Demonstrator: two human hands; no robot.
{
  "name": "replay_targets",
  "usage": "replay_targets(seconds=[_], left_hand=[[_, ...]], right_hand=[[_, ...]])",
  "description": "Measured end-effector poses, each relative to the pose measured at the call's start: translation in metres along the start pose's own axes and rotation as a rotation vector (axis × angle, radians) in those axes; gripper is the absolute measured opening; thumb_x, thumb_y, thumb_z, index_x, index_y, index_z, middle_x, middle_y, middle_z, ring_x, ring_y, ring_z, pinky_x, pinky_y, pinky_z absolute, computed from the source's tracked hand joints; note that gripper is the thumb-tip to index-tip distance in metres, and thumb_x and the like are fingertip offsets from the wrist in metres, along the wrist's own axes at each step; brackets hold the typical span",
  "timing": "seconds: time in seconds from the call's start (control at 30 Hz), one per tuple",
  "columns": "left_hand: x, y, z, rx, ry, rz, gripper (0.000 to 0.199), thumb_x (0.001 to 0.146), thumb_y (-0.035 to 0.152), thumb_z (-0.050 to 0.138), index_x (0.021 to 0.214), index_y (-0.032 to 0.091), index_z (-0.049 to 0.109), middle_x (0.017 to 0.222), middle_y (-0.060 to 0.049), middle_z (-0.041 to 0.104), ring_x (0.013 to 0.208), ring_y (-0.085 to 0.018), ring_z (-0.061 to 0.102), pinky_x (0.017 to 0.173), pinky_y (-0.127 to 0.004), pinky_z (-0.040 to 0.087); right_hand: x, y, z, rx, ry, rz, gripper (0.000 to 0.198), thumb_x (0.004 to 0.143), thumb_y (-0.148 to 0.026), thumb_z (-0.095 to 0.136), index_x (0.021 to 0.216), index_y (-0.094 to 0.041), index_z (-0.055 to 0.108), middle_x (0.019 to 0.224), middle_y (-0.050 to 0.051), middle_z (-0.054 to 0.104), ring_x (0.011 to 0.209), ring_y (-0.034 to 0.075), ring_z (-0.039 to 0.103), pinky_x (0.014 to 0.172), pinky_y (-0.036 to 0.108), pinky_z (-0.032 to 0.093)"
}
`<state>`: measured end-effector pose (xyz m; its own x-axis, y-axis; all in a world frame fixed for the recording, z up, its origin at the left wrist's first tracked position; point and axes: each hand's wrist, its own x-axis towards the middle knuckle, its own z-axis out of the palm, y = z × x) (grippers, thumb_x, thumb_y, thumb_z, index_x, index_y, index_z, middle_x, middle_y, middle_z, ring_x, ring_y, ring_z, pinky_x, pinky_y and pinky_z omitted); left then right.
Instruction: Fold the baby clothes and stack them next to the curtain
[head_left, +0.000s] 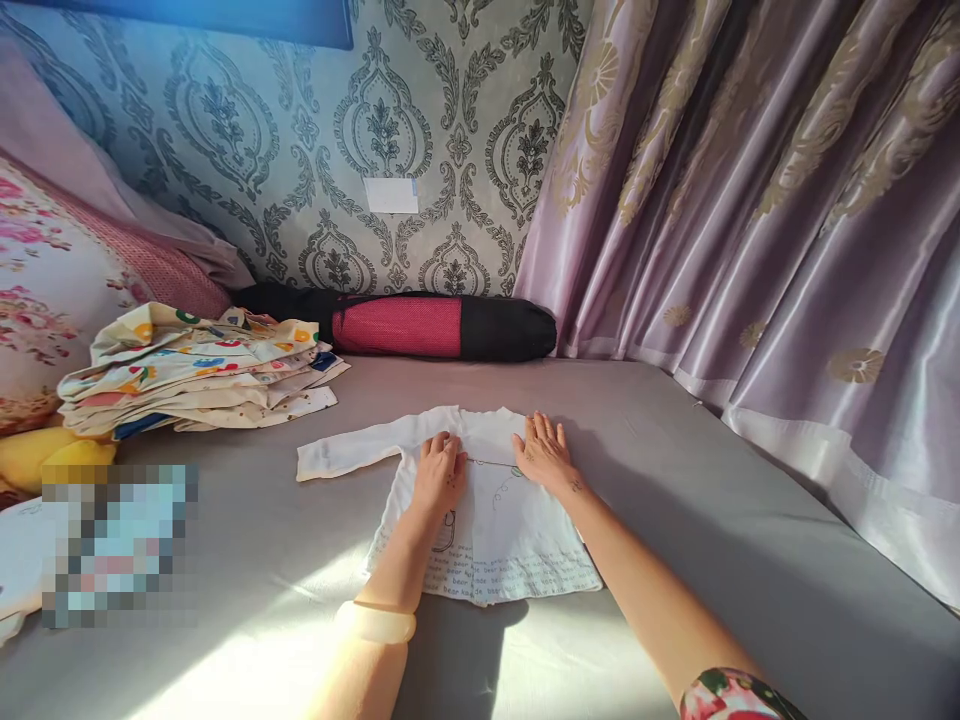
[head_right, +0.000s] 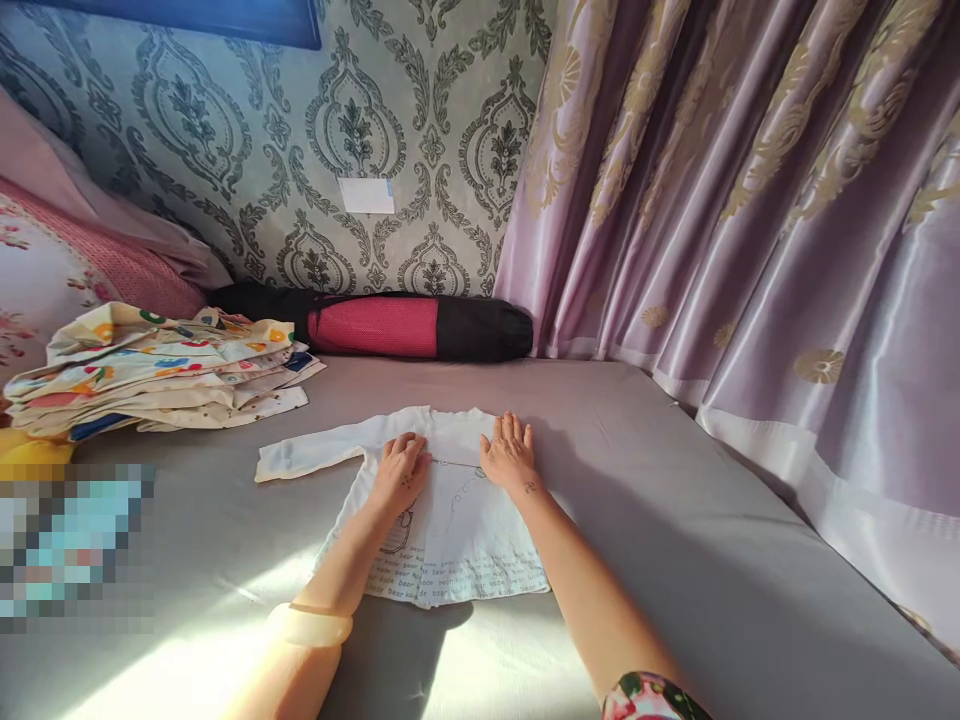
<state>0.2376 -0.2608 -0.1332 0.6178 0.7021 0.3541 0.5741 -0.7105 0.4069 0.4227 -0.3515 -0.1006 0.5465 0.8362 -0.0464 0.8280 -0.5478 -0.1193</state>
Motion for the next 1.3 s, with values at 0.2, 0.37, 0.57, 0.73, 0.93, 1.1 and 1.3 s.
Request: replay_targets(seconds=[0.2, 0.37, 0.57, 0.73, 0.93, 1.1, 1.3], left_hand=[[-0.006, 0.014, 0.001, 0.017, -0.070, 0.183, 0.044, 0.099, 0.032, 0.034, 0.137, 0.016, 0.049, 0.153, -0.014, 0.038, 0.147, -0.030, 0.021, 0.115, -0.049, 0.028], [-0.011, 0.020, 0.002, 0.070, -0.297, 0.118, 0.054, 0.100, 0.041, 0.033, 0.146, 0.015, 0.041, 0.157, -0.016, 0.031, 0.147, -0.032, 0.020, 0.118, -0.052, 0.022], [-0.011, 0.019, 0.001, 0.099, -0.308, 0.122, 0.056, 0.100, 0.044, 0.031, 0.148, 0.018, 0.038, 0.158, -0.013, 0.028, 0.147, -0.031, 0.019, 0.118, -0.053, 0.022], [-0.010, 0.021, -0.004, 0.093, -0.297, 0.114, 0.055, 0.099, 0.043, 0.033, 0.147, 0.017, 0.041, 0.157, -0.014, 0.031, 0.147, -0.031, 0.022, 0.118, -0.051, 0.023], [-0.008, 0.021, -0.007, 0.128, -0.213, 0.044, 0.057, 0.100, 0.042, 0.028, 0.146, 0.011, 0.040, 0.157, -0.017, 0.029, 0.147, -0.030, 0.022, 0.118, -0.050, 0.022], [-0.009, 0.019, -0.002, 0.180, -0.247, 0.009, 0.057, 0.100, 0.044, 0.029, 0.148, 0.015, 0.039, 0.156, -0.016, 0.031, 0.146, -0.031, 0.024, 0.117, -0.052, 0.023], [-0.009, 0.020, -0.005, 0.177, -0.304, -0.001, 0.059, 0.100, 0.046, 0.029, 0.150, 0.015, 0.035, 0.158, -0.015, 0.027, 0.147, -0.031, 0.022, 0.117, -0.052, 0.021]], right_hand=[[0.008, -0.012, 0.001, 0.062, 0.004, -0.268, 0.058, 0.101, -0.043, 0.020, 0.154, -0.020, 0.026, 0.163, 0.007, 0.014, 0.150, 0.024, 0.008, 0.119, 0.047, 0.004], [0.013, -0.014, 0.009, 0.068, -0.033, -0.288, 0.060, 0.100, -0.042, 0.019, 0.154, -0.018, 0.024, 0.162, 0.007, 0.015, 0.149, 0.024, 0.011, 0.119, 0.046, 0.006], [0.013, -0.013, 0.010, 0.041, -0.044, -0.289, 0.061, 0.099, -0.043, 0.018, 0.155, -0.019, 0.024, 0.163, 0.005, 0.015, 0.149, 0.024, 0.010, 0.119, 0.047, 0.007], [0.016, -0.013, 0.007, 0.040, -0.070, -0.288, 0.061, 0.099, -0.044, 0.018, 0.155, -0.019, 0.024, 0.163, 0.006, 0.014, 0.149, 0.024, 0.011, 0.119, 0.048, 0.007], [0.023, -0.004, 0.005, 0.039, -0.011, -0.224, 0.062, 0.100, -0.043, 0.014, 0.154, -0.014, 0.023, 0.162, 0.009, 0.016, 0.149, 0.023, 0.012, 0.120, 0.049, 0.007], [0.023, 0.005, 0.012, -0.008, 0.013, -0.145, 0.064, 0.100, -0.043, 0.015, 0.154, -0.009, 0.024, 0.161, 0.011, 0.019, 0.149, 0.024, 0.013, 0.120, 0.044, 0.009], [0.023, 0.006, 0.015, -0.012, 0.006, -0.156, 0.065, 0.100, -0.043, 0.016, 0.153, -0.007, 0.024, 0.161, 0.011, 0.020, 0.149, 0.025, 0.014, 0.120, 0.043, 0.011]])
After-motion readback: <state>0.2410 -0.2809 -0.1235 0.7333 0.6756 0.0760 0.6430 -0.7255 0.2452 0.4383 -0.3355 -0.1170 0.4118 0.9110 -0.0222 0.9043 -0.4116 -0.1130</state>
